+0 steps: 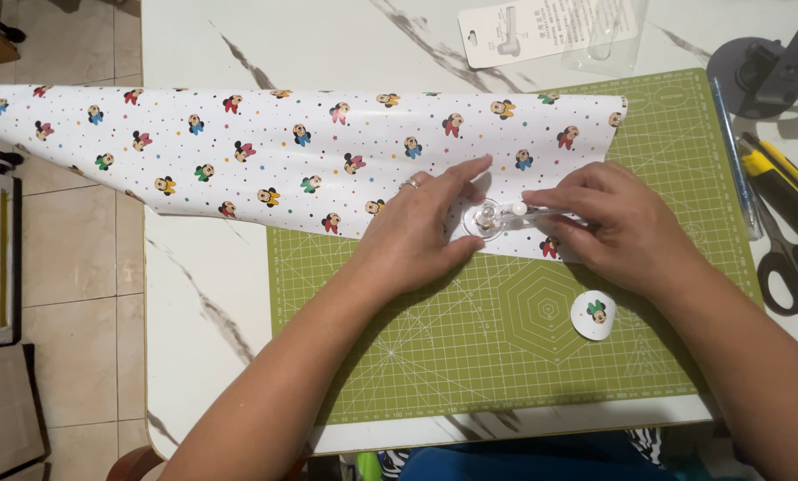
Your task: The person unrolls a roll of wrapping paper on a green cutting mat, then uses a clear circular punch tool to cut multiple round pieces from the paper. The cut circles are placed on the mat as the person continues punching additional circles.
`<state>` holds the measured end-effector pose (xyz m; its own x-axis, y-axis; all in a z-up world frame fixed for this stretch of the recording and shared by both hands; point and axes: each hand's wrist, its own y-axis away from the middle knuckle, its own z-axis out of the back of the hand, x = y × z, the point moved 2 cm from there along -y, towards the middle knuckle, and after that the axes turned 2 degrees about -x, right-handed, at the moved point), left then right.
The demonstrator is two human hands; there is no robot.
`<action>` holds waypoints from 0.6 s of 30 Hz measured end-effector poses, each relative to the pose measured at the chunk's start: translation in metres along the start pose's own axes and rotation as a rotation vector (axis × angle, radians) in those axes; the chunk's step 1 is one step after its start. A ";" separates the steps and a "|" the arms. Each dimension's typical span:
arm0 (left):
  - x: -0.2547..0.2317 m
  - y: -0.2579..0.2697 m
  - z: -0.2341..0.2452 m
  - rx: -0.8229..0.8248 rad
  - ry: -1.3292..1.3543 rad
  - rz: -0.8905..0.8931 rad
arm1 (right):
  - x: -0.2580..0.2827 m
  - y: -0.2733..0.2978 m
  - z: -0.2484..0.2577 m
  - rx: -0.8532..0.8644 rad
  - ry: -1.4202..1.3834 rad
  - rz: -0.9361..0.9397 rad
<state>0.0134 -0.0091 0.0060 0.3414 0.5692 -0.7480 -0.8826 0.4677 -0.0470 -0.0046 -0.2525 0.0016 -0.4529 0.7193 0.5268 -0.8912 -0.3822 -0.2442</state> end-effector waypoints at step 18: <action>0.004 0.000 -0.012 -0.292 -0.008 -0.203 | 0.009 0.002 -0.002 -0.014 0.235 0.034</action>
<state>0.0111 -0.0154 -0.0047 0.5210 0.4901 -0.6988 -0.8512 0.3595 -0.3824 -0.0101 -0.2455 0.0043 -0.4750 0.8219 0.3144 -0.8747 -0.4018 -0.2711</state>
